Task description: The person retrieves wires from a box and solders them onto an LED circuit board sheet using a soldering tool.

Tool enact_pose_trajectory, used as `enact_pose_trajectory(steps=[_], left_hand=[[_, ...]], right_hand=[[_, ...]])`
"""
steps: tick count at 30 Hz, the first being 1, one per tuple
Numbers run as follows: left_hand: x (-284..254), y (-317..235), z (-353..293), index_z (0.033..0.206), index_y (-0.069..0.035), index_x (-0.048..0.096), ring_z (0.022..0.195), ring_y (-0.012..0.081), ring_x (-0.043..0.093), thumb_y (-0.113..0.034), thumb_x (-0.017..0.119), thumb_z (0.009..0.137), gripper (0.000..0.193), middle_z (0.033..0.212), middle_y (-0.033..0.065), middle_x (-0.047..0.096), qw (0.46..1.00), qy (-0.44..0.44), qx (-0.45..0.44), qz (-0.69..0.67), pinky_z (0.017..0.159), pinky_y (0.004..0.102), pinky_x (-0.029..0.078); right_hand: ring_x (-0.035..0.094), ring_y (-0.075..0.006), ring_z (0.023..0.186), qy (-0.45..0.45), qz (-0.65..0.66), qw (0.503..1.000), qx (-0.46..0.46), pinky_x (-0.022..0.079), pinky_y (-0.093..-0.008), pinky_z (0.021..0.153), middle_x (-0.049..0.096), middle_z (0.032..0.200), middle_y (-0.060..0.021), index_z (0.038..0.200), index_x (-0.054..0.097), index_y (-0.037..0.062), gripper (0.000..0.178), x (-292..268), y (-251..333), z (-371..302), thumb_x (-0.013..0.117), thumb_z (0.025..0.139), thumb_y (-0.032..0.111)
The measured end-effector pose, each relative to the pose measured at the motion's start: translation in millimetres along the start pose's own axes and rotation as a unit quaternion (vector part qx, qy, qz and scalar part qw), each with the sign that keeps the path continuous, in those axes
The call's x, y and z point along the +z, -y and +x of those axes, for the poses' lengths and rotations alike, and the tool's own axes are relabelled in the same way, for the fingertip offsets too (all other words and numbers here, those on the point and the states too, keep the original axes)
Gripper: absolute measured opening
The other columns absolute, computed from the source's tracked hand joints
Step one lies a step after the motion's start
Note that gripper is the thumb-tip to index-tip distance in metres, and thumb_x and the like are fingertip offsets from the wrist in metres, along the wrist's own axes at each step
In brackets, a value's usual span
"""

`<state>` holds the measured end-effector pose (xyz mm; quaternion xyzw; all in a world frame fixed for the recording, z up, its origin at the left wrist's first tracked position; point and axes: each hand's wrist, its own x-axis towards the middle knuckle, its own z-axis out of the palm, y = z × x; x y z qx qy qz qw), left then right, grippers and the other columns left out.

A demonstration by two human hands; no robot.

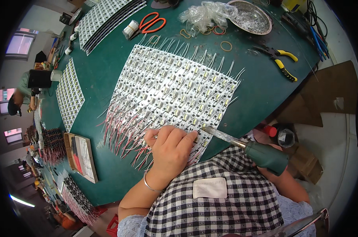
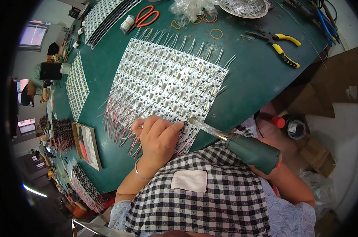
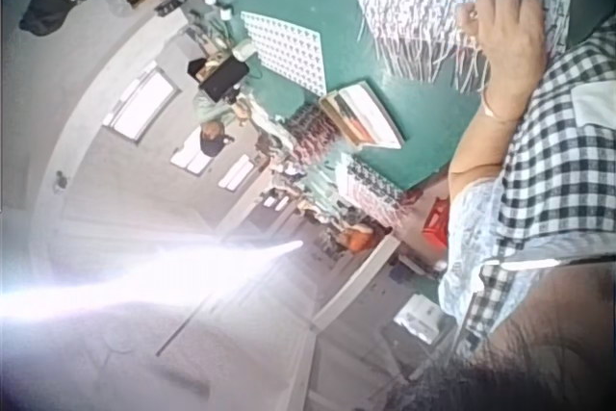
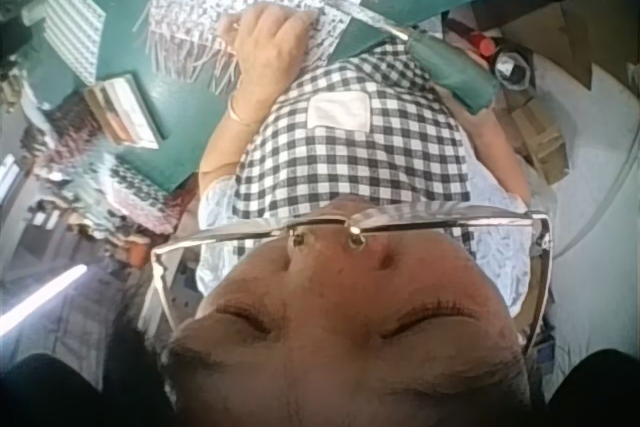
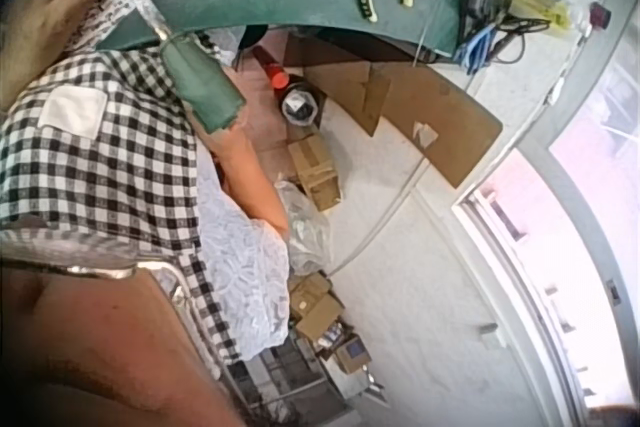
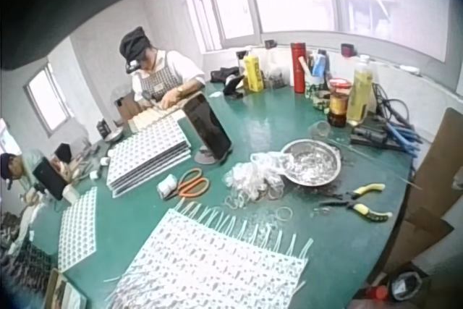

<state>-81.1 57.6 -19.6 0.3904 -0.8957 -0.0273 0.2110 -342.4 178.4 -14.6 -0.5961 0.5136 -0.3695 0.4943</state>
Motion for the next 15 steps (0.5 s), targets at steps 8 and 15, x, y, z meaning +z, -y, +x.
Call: enact_pose_trajectory(steps=[8,15], left_hand=[[1,0,1,0.08,-0.016,0.063,0.074,0.0121,0.051,-0.013,0.062,0.065,0.015,0.07,-0.0054,0.051,1.0,0.003,0.005,-0.004,0.075,0.0355,0.025],[-2,-1,1,0.079,-0.016,0.062,0.074,0.0124,0.051,-0.012,0.062,0.064,0.016,0.07,-0.0053,0.051,1.0,0.014,-0.002,-0.005,0.076,0.0354,0.026]], right_hand=[[0.062,-0.0224,0.085,-0.016,0.016,0.999,0.038,0.048,-0.0289,0.075,0.062,0.097,-0.0141,0.099,0.059,-0.0023,0.03,4,-11,-7,0.064,0.074,0.012],[0.062,-0.0209,0.079,-0.012,-0.113,0.99,-0.086,0.048,-0.0277,0.07,0.063,0.091,-0.0119,0.098,0.058,-0.0027,0.03,4,-18,-1,0.065,0.073,0.013]])
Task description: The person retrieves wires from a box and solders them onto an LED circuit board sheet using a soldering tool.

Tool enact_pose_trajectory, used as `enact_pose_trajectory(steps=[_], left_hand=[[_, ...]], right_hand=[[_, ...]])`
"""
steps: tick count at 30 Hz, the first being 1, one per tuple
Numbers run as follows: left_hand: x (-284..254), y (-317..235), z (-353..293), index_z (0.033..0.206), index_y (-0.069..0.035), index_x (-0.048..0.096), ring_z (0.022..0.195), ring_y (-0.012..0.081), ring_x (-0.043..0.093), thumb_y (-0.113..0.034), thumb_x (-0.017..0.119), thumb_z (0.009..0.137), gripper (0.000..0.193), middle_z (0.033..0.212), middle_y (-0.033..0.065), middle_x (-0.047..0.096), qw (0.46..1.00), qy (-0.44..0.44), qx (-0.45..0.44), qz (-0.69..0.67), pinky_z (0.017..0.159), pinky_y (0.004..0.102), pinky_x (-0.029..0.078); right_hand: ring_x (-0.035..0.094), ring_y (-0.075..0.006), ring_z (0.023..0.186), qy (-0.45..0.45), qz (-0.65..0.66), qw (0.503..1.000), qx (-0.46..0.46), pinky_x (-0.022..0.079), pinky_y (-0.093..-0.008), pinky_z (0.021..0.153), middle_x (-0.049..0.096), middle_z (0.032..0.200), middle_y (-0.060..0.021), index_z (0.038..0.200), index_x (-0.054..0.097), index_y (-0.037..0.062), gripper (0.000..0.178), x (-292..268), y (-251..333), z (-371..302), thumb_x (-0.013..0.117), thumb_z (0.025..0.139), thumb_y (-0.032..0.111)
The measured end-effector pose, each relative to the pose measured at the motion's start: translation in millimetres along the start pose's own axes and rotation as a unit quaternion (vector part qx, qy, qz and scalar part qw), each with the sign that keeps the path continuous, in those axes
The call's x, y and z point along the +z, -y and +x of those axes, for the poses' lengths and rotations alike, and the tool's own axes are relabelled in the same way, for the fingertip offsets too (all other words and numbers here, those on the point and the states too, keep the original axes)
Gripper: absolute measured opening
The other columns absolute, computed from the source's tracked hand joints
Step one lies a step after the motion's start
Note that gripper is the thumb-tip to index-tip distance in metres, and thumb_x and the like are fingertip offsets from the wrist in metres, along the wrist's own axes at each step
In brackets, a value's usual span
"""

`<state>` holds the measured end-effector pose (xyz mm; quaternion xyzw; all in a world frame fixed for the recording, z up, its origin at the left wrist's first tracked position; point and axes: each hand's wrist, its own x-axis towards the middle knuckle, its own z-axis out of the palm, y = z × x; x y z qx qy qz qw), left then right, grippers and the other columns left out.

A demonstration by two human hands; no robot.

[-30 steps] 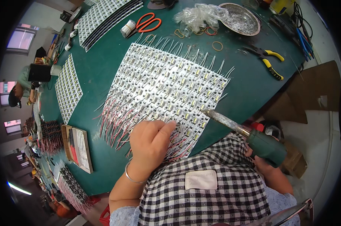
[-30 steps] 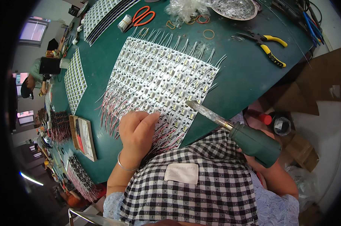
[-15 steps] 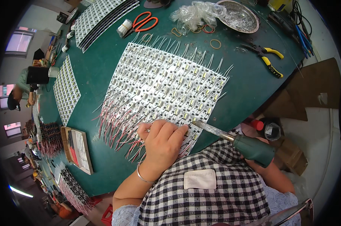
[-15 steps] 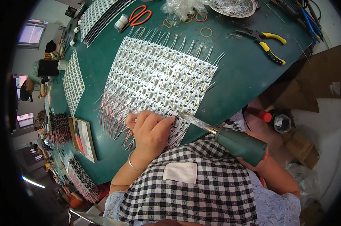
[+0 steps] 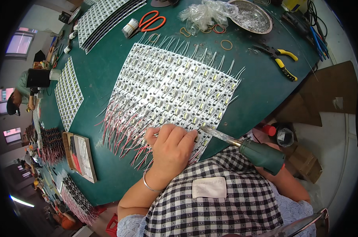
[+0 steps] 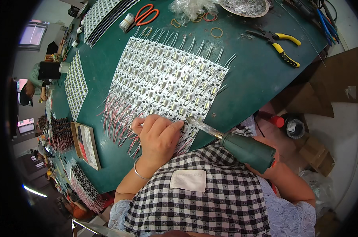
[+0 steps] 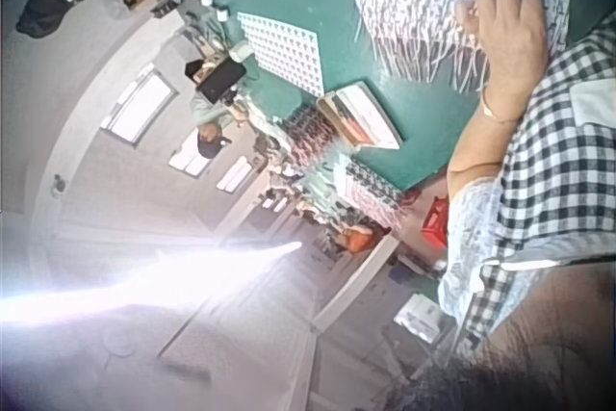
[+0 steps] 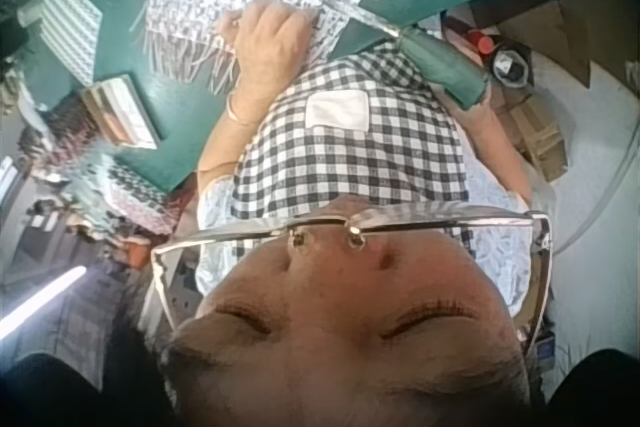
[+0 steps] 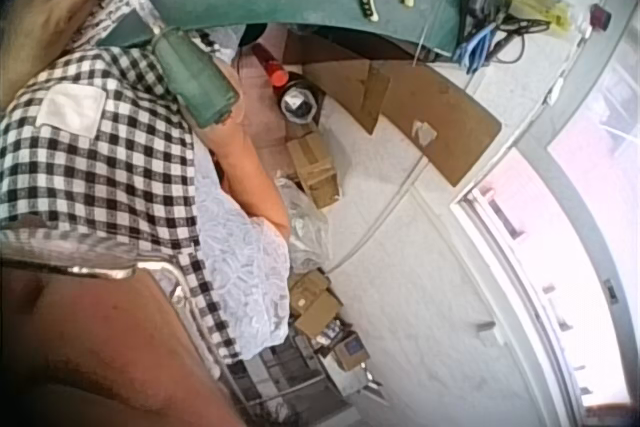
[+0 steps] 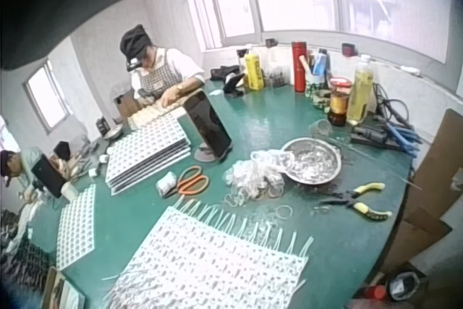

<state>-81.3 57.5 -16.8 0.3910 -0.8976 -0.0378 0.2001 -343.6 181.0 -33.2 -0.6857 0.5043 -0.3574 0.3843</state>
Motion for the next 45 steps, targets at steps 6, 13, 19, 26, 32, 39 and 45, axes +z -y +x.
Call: enact_pose_trajectory(steps=[6,13,19,26,32,39,45], left_hand=[[1,-1,2,0.077,-0.017,0.064,0.07,0.0128,0.049,-0.007,0.067,0.058,0.022,0.067,-0.0062,0.051,1.0,-0.005,-0.013,-0.009,0.076,0.035,0.026],[3,2,-1,0.079,-0.015,0.064,0.069,0.0146,0.049,-0.005,0.068,0.059,0.023,0.07,-0.0028,0.051,0.998,0.006,-0.008,-0.055,0.071,0.0329,0.03],[-6,-4,0,0.081,-0.015,0.064,0.067,0.0141,0.048,-0.005,0.068,0.061,0.023,0.07,-0.0032,0.05,0.998,-0.03,0.02,-0.054,0.069,0.0324,0.03],[4,-9,1,0.082,-0.014,0.063,0.067,0.0107,0.05,-0.012,0.062,0.068,0.015,0.071,-0.0053,0.052,0.998,0.005,0.047,-0.045,0.072,0.0309,0.029],[8,-8,1,0.083,-0.014,0.063,0.068,0.0106,0.049,-0.011,0.062,0.068,0.015,0.071,-0.0055,0.052,0.998,0.01,0.05,-0.044,0.072,0.0313,0.029],[12,-10,-1,0.079,-0.017,0.064,0.065,0.0112,0.048,-0.006,0.067,0.06,0.022,0.067,-0.0064,0.05,0.998,-0.012,0.041,-0.046,0.068,0.0313,0.027],[15,-12,-3,0.079,-0.016,0.064,0.065,0.0114,0.048,-0.006,0.067,0.058,0.024,0.067,-0.006,0.05,0.998,-0.015,0.036,-0.048,0.068,0.031,0.027]], right_hand=[[0.061,-0.0206,0.073,-0.052,0.05,0.994,0.078,0.047,-0.0305,0.065,0.063,0.079,-0.0089,0.089,0.059,0.0023,0.021,2,11,4,0.06,0.08,0.022],[0.061,-0.0219,0.075,-0.086,0.093,0.985,0.12,0.047,-0.031,0.068,0.062,0.081,-0.0105,0.092,0.058,-0.0002,0.025,1,8,-14,0.059,0.079,0.021],[0.059,-0.0163,0.067,-0.051,0.011,0.998,0.033,0.046,-0.0294,0.066,0.062,0.075,-0.0079,0.095,0.053,-0.0009,0.032,-10,8,-10,0.058,0.082,0.028],[0.061,-0.0206,0.077,-0.073,0.062,0.991,0.097,0.046,-0.0333,0.072,0.061,0.096,-0.0109,0.09,0.061,0.0015,0.023,-5,19,-18,0.063,0.078,0.021],[0.059,-0.0231,0.086,-0.032,-0.013,0.996,0.082,0.044,-0.0352,0.079,0.062,0.096,-0.0096,0.098,0.061,0.0025,0.027,-7,12,-26,0.063,0.078,0.021],[0.063,-0.0251,0.082,-0.044,-0.048,0.997,0.053,0.049,-0.0325,0.072,0.063,0.092,-0.0137,0.098,0.061,-0.0004,0.029,-6,12,-22,0.064,0.072,0.012],[0.064,-0.0211,0.077,-0.007,-0.091,0.996,-0.013,0.05,-0.0282,0.068,0.064,0.091,-0.0111,0.095,0.062,-0.0002,0.023,-6,8,-20,0.06,0.074,0.009]])
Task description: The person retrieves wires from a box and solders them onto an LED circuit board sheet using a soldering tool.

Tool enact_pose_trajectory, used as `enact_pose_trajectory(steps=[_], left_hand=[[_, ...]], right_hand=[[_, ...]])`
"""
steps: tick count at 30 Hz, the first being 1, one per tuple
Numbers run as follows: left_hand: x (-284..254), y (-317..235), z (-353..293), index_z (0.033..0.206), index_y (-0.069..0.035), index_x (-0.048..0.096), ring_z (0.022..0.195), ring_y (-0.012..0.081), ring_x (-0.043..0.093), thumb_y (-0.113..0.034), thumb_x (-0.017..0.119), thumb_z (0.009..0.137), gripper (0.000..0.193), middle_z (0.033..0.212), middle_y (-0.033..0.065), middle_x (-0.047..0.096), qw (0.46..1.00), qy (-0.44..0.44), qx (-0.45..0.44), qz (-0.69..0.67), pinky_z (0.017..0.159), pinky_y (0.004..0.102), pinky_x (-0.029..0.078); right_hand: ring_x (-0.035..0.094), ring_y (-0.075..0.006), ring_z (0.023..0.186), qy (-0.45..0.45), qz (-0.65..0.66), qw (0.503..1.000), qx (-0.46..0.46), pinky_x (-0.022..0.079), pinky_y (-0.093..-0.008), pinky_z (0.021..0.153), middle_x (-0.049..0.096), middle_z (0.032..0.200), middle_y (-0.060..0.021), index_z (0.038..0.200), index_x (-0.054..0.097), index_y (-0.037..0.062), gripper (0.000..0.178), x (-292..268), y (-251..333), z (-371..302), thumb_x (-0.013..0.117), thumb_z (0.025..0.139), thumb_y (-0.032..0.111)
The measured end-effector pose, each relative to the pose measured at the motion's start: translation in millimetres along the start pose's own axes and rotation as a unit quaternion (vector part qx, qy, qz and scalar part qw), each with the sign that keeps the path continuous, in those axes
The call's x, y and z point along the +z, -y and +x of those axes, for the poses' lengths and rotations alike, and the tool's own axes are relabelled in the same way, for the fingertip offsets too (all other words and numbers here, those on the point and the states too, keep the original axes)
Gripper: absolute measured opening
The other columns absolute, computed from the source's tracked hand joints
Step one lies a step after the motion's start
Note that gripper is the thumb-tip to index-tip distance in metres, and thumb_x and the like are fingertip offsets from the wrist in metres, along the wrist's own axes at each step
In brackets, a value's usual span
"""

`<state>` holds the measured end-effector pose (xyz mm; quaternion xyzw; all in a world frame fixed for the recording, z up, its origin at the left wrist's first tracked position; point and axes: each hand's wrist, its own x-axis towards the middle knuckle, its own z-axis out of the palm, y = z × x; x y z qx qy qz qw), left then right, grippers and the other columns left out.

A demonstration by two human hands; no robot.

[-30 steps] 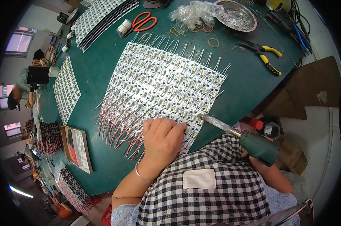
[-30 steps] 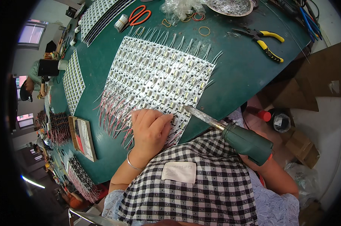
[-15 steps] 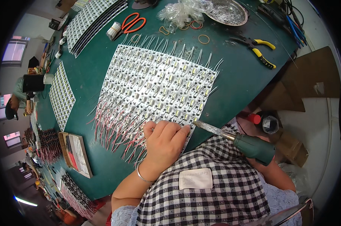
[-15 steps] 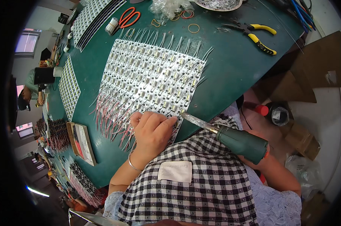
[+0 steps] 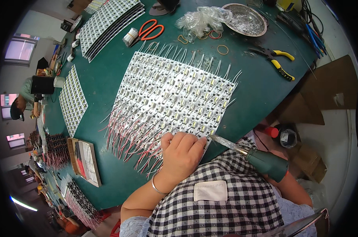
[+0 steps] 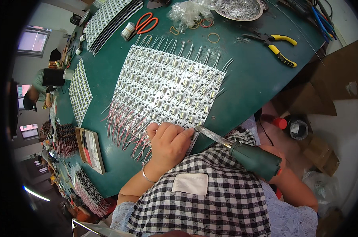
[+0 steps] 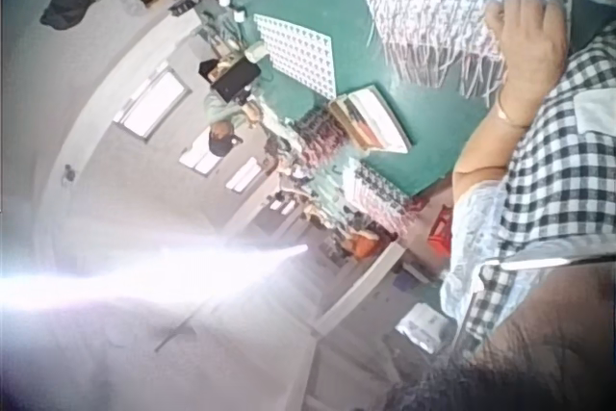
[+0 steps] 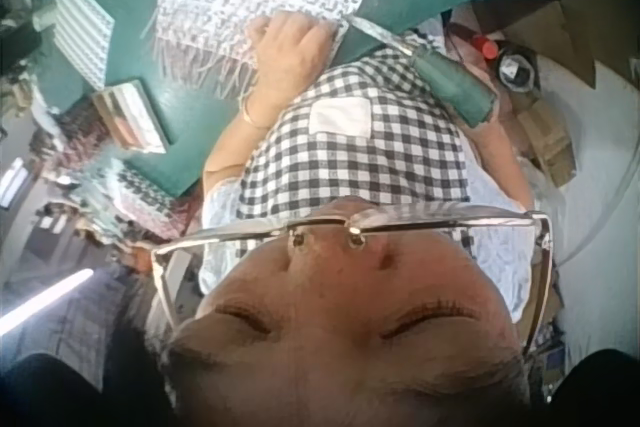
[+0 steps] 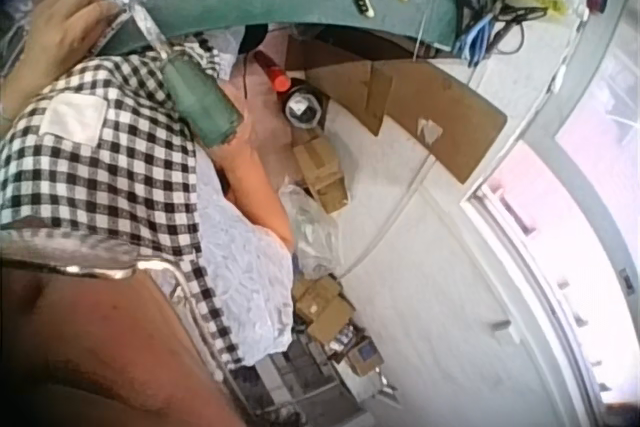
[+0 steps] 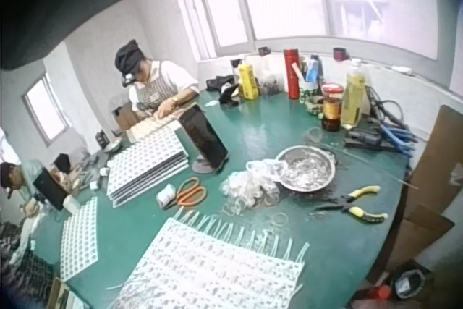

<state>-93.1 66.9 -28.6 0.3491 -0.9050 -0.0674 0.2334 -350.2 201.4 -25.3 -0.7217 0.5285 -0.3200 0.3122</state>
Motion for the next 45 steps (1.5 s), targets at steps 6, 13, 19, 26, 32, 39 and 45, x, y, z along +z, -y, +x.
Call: enact_pose_trajectory(steps=[6,13,19,26,32,39,45], left_hand=[[-3,0,0,0.08,-0.015,0.063,0.066,0.0112,0.048,-0.009,0.066,0.063,0.018,0.069,-0.0055,0.05,1.0,0.006,0.0,0.009,0.07,0.0312,0.028],[1,-1,2,0.079,-0.017,0.065,0.064,0.0111,0.048,-0.007,0.067,0.059,0.022,0.067,-0.0058,0.05,1.0,0.0,-0.001,0.002,0.069,0.0311,0.027],[-1,0,0,0.078,-0.017,0.064,0.065,0.0109,0.048,-0.009,0.069,0.061,0.019,0.067,-0.0065,0.05,1.0,-0.009,-0.001,0.02,0.07,0.0312,0.027],[-16,3,-8,0.083,-0.015,0.064,0.068,0.0115,0.049,-0.011,0.063,0.066,0.017,0.07,-0.0054,0.051,1.0,0.018,-0.001,0.025,0.071,0.0319,0.027],[-46,22,-24,0.08,-0.016,0.064,0.071,0.0119,0.05,-0.007,0.063,0.064,0.019,0.072,-0.0054,0.053,0.998,0.007,-0.052,0.04,0.072,0.0316,0.027],[-134,98,-84,0.077,-0.013,0.061,0.078,0.019,0.052,-0.005,0.067,0.069,0.012,0.074,0.0007,0.055,0.907,-0.143,-0.232,0.321,0.076,0.0343,0.03],[-226,177,-174,0.075,-0.008,0.065,0.07,0.0191,0.057,-0.014,0.066,0.073,0.007,0.072,0.0052,0.059,0.81,-0.335,-0.382,0.293,0.066,0.0298,0.042]], right_hand=[[0.062,-0.017,0.071,-0.053,0.188,0.972,0.127,0.05,-0.027,0.065,0.062,0.082,-0.0093,0.099,0.058,-0.0016,0.023,-2,9,-4,0.056,0.08,0.012],[0.062,-0.0163,0.068,-0.05,0.182,0.97,0.152,0.05,-0.0267,0.064,0.06,0.084,-0.0095,0.102,0.057,-0.0018,0.024,-2,9,-1,0.056,0.081,0.011],[0.059,-0.0199,0.064,-0.106,0.077,0.986,0.106,0.045,-0.0306,0.063,0.061,0.068,-0.0062,0.083,0.059,0.0022,0.027,5,16,11,0.052,0.083,0.029],[0.058,-0.0174,0.069,-0.106,0.16,0.966,0.174,0.045,-0.0288,0.066,0.061,0.068,-0.0072,0.087,0.058,0.0007,0.033,8,27,8,0.052,0.084,0.034],[0.062,-0.0159,0.065,-0.138,0.21,0.961,0.116,0.049,-0.0284,0.063,0.061,0.085,-0.0099,0.101,0.056,-0.0025,0.024,15,3,-10,0.055,0.084,0.014],[0.056,-0.0144,0.061,-0.141,0.209,0.955,0.155,0.047,-0.0264,0.066,0.059,0.07,-0.007,0.105,0.054,-0.0036,0.032,33,-2,21,0.049,0.086,0.021],[0.054,-0.0144,0.062,-0.14,0.227,0.955,0.13,0.044,-0.0273,0.06,0.058,0.081,-0.0121,0.115,0.045,-0.0047,0.039,28,24,56,0.045,0.087,0.022]])
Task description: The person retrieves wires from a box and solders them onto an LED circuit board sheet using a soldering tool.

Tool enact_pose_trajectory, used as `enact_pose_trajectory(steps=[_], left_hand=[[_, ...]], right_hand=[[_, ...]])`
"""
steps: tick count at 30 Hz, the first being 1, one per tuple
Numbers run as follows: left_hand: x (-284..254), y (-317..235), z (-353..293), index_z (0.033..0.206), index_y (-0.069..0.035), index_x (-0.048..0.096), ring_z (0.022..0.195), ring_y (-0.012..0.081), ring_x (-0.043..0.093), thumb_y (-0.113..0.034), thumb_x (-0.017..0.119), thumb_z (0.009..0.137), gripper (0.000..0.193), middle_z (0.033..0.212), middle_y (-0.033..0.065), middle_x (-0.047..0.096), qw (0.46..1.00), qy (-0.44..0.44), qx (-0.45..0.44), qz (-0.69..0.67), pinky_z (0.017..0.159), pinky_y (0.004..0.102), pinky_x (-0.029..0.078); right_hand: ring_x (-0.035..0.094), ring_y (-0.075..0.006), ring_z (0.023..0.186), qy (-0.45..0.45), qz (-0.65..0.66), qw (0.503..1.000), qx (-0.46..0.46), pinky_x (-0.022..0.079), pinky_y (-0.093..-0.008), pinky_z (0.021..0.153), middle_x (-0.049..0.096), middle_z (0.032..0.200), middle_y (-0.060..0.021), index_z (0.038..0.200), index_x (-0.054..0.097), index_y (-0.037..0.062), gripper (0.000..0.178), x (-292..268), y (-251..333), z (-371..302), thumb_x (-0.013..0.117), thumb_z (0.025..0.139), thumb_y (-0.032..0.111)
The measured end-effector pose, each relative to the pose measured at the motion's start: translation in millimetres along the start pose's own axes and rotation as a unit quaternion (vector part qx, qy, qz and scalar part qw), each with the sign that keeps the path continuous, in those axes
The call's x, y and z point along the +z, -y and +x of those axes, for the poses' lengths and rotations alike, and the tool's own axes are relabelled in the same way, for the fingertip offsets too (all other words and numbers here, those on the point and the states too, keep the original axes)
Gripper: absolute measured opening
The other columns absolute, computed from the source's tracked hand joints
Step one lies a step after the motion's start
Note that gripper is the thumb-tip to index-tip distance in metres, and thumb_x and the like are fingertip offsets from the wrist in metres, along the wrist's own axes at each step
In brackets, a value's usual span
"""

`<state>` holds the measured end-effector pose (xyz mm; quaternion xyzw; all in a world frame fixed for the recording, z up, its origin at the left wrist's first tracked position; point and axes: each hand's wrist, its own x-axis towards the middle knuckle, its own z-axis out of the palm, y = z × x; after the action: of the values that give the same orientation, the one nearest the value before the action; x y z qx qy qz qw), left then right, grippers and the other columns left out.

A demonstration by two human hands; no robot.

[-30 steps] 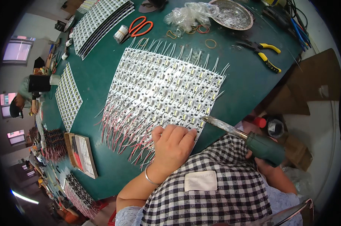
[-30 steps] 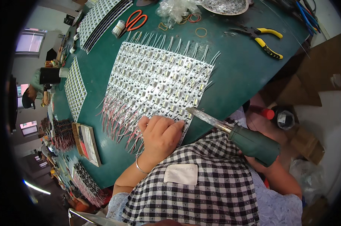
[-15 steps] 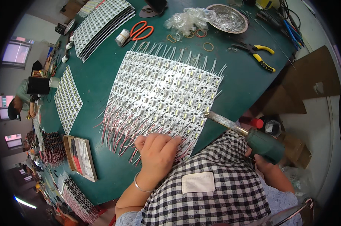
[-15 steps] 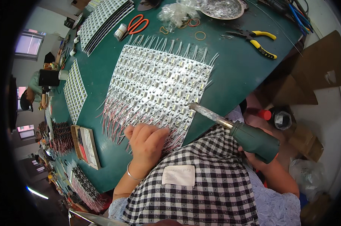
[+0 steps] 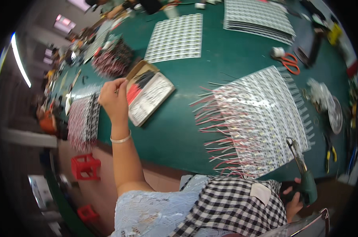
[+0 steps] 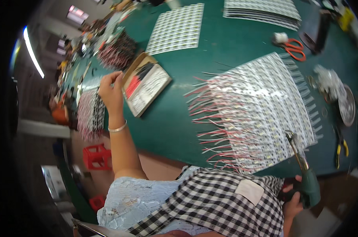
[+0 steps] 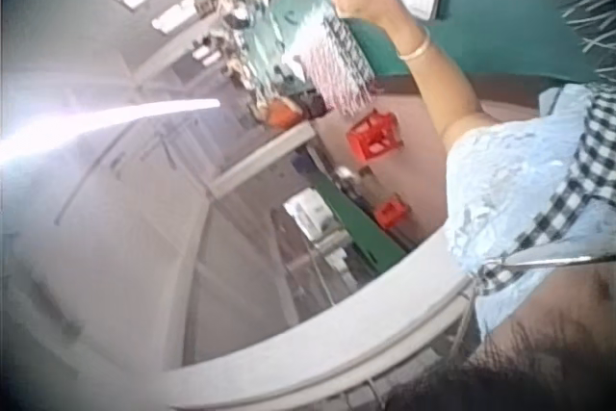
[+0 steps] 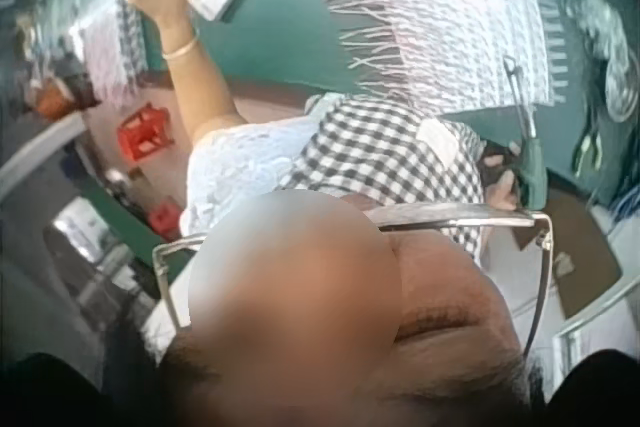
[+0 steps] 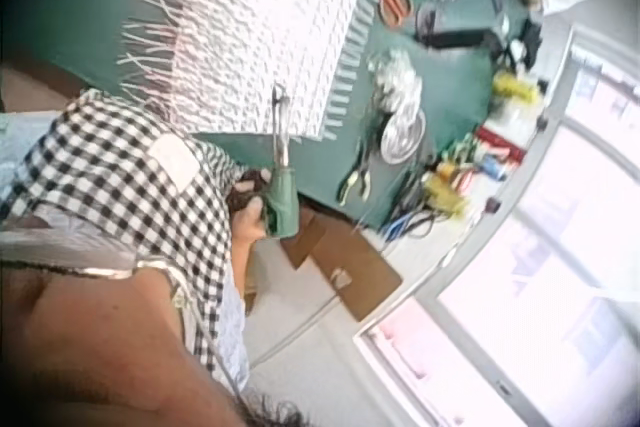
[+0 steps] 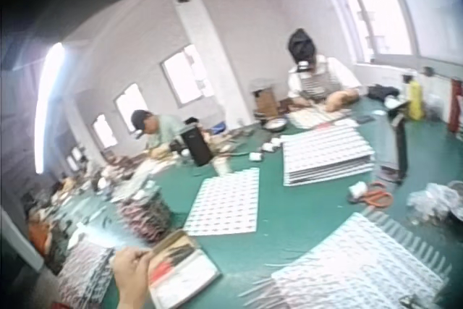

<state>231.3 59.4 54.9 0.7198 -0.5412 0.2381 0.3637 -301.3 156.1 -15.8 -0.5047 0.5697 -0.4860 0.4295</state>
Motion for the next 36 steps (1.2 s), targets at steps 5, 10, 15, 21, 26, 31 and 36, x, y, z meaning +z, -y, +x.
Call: enact_pose_trajectory(steps=[5,10,15,21,26,31,36], left_hand=[[18,85,-7,0.079,-0.005,0.067,0.064,0.019,0.058,-0.015,0.066,0.074,0.011,0.071,0.0073,0.061,0.988,0.059,-0.142,-0.03,0.06,0.0266,0.044],[66,117,-1,0.082,-0.006,0.068,0.068,0.0201,0.06,-0.018,0.067,0.074,0.014,0.072,0.0086,0.063,0.946,0.176,-0.247,-0.113,0.062,0.0283,0.044],[70,93,2,0.084,-0.003,0.067,0.064,0.0181,0.059,-0.018,0.065,0.074,0.018,0.07,0.0085,0.063,0.954,0.226,-0.19,-0.045,0.06,0.03,0.044],[54,40,-17,0.086,-0.004,0.068,0.081,0.029,0.059,-0.017,0.064,0.071,0.02,0.083,0.0156,0.062,0.937,0.346,-0.043,0.004,0.074,0.0373,0.046],[73,28,-28,0.08,-0.003,0.066,0.082,0.0326,0.057,-0.011,0.059,0.07,0.015,0.079,0.0166,0.061,0.942,0.322,0.002,0.099,0.074,0.041,0.046],[76,17,-33,0.073,-0.004,0.062,0.079,0.0325,0.058,-0.008,0.056,0.071,0.007,0.077,0.0156,0.06,0.951,0.284,-0.022,0.123,0.069,0.0413,0.046],[76,30,-42,0.082,-0.004,0.064,0.077,0.0316,0.058,-0.01,0.058,0.073,0.012,0.077,0.0153,0.06,0.971,0.232,-0.001,0.061,0.069,0.0403,0.046]], right_hand=[[0.055,-0.0162,0.061,0.022,-0.008,1.0,0.002,0.045,-0.0274,0.058,0.051,0.113,-0.0185,0.12,0.037,-0.0065,0.049,0,-6,13,0.051,0.086,0.025],[0.055,-0.0167,0.061,0.049,-0.037,0.997,-0.047,0.045,-0.0272,0.057,0.052,0.111,-0.0182,0.119,0.037,-0.0071,0.046,11,13,14,0.048,0.088,0.025],[0.056,-0.0173,0.062,0.05,-0.078,0.994,-0.054,0.045,-0.0271,0.057,0.052,0.109,-0.0175,0.119,0.038,-0.0073,0.042,18,25,12,0.043,0.09,0.023],[0.055,-0.0169,0.058,0.004,-0.061,0.998,-0.026,0.045,-0.0266,0.055,0.053,0.109,-0.0188,0.117,0.039,-0.0077,0.053,19,21,18,0.055,0.085,0.032],[0.055,-0.0168,0.059,0.021,-0.046,0.998,-0.035,0.044,-0.0272,0.056,0.053,0.109,-0.0186,0.116,0.04,-0.007,0.051,16,13,16,0.055,0.085,0.031],[0.054,-0.0154,0.062,0.005,-0.073,0.997,-0.013,0.043,-0.0272,0.063,0.057,0.071,-0.0105,0.117,0.042,-0.0045,0.041,22,18,12,0.044,0.089,0.025],[0.054,-0.0157,0.062,0.018,-0.071,0.997,-0.014,0.044,-0.0279,0.063,0.058,0.08,-0.0119,0.117,0.041,-0.0045,0.04,20,14,15,0.043,0.09,0.025]])
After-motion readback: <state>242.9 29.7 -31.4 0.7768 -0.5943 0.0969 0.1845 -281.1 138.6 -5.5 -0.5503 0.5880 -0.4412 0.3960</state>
